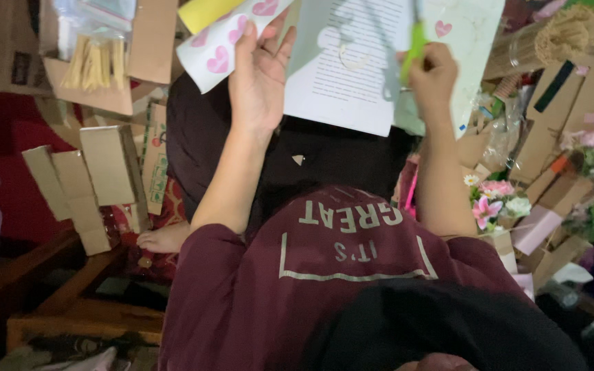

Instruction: The person uses green scissors to cut individual pink heart shapes from a white sheet of paper. They carefully trim around the heart outlines and occasionally adjust the paper's position on their lap.

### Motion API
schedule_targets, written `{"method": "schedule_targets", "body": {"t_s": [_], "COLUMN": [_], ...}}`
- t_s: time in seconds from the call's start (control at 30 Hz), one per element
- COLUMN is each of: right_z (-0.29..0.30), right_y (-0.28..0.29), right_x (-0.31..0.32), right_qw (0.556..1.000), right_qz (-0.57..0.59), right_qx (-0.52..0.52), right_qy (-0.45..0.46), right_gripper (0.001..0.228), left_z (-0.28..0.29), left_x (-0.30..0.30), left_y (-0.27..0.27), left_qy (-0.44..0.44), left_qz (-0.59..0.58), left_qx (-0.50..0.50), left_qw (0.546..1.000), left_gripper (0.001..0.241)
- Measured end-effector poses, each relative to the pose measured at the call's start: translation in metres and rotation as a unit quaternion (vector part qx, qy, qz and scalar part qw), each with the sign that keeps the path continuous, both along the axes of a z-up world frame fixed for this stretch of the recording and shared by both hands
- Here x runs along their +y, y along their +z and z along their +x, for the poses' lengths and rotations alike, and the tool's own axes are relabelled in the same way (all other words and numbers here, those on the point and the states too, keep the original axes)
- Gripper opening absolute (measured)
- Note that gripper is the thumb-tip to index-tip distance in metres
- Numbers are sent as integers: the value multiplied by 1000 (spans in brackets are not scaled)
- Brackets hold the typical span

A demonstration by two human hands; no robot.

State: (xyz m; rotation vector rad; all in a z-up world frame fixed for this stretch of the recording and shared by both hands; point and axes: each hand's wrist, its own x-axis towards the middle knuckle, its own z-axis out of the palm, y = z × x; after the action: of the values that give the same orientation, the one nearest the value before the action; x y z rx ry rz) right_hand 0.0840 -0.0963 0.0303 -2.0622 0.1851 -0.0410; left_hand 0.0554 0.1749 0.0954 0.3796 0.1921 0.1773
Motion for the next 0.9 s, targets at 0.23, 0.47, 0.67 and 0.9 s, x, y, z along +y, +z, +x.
{"method": "schedule_targets", "body": {"t_s": [0.23, 0.47, 0.67, 0.9], "right_z": [-29, -40, -37, -34], "right_y": [-34, -65, -62, -47], "right_x": [-96, -83, -73, -64], "right_qw": [982, 971, 973, 974], "right_qz": [-166, -206, -200, -147], "right_qx": [-85, -95, -58, -71], "right_qy": [20, 74, 96, 156], "right_gripper": [20, 13, 19, 9], "left_z": [-10, -13, -9, -7], "left_x": [1, 6, 11, 14], "left_y": [0, -4, 13, 19], "left_qy": [-17, 14, 6, 11], "left_qz": [25, 32, 72, 86], "left_qx": [36, 63, 46, 27], "left_qw": [999, 997, 996, 996], "left_gripper": [21, 15, 17, 16]}}
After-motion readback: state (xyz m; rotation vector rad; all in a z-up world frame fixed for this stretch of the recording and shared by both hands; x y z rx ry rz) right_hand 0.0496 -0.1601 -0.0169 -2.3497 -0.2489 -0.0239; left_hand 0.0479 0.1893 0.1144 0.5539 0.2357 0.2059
